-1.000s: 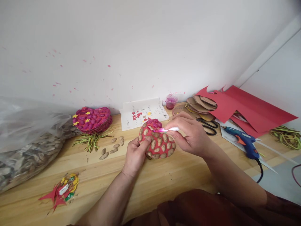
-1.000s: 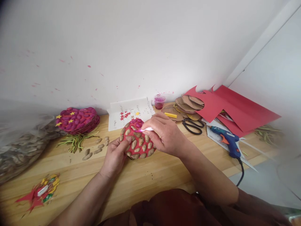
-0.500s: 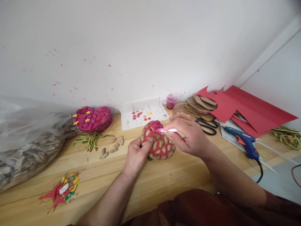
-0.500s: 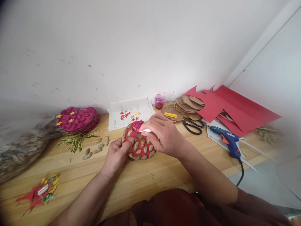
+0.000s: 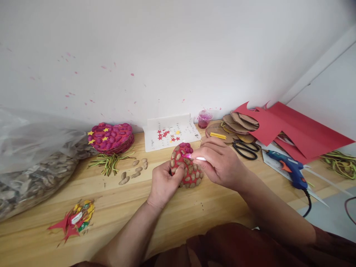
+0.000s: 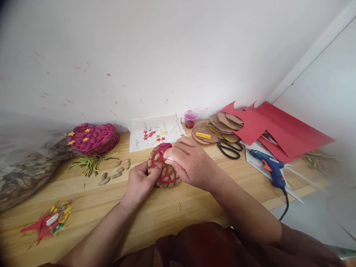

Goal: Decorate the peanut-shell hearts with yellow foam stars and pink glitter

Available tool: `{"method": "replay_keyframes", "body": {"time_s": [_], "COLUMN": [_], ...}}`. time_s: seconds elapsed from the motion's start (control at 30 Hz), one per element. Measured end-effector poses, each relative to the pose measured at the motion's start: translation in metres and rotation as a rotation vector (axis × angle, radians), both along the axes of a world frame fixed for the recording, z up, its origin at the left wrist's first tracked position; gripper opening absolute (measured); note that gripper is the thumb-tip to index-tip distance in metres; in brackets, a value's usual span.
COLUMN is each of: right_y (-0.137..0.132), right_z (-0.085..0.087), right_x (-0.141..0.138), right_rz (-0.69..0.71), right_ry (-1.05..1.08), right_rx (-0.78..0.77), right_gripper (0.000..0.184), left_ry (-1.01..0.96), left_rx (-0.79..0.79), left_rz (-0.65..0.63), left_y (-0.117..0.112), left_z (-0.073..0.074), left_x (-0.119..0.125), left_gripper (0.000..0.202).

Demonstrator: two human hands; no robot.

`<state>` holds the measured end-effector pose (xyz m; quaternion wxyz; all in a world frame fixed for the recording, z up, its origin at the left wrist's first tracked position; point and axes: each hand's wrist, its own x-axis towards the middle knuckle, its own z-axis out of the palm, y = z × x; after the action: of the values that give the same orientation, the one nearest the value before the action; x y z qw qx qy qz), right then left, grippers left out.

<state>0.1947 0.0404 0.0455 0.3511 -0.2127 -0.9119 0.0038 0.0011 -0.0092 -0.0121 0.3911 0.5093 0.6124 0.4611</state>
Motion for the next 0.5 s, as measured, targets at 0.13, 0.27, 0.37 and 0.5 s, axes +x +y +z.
{"method": "replay_keyframes", "body": {"time_s": [0.13, 0.27, 0.37, 0.5], "right_y": [-0.0014, -0.0009, 0.0013, 0.0045], "right_z": [0.0027, 0.0057, 0.0059, 0.0056], "right_x": [-0.0006, 0.0010, 0.0028, 0.0044], "right_rz": [-0.003, -0.005, -0.016, -0.027], "right_ry": [-0.018, 0.000, 0.063, 0.123], "right_rx": [-0.028, -0.044, -0.055, -0.083], "right_gripper": [0.009, 0.010, 0.012, 0.011], "left_ry": [0.011, -0.017, -0.069, -0.171], "left_rx": [0.011, -0.011, -0.041, -0.080], "left_rz": [0.014, 0.007, -0.002, -0.044], "left_y": [0.0001, 0.0002, 0.0002, 0.0004], "left_z": [0.0002, -0.0005, 0.0005, -0.0032], "left_x": [-0.0006, -0.0010, -0.0007, -0.0010], "left_gripper": [0.038, 0.036, 0.038, 0.035]}}
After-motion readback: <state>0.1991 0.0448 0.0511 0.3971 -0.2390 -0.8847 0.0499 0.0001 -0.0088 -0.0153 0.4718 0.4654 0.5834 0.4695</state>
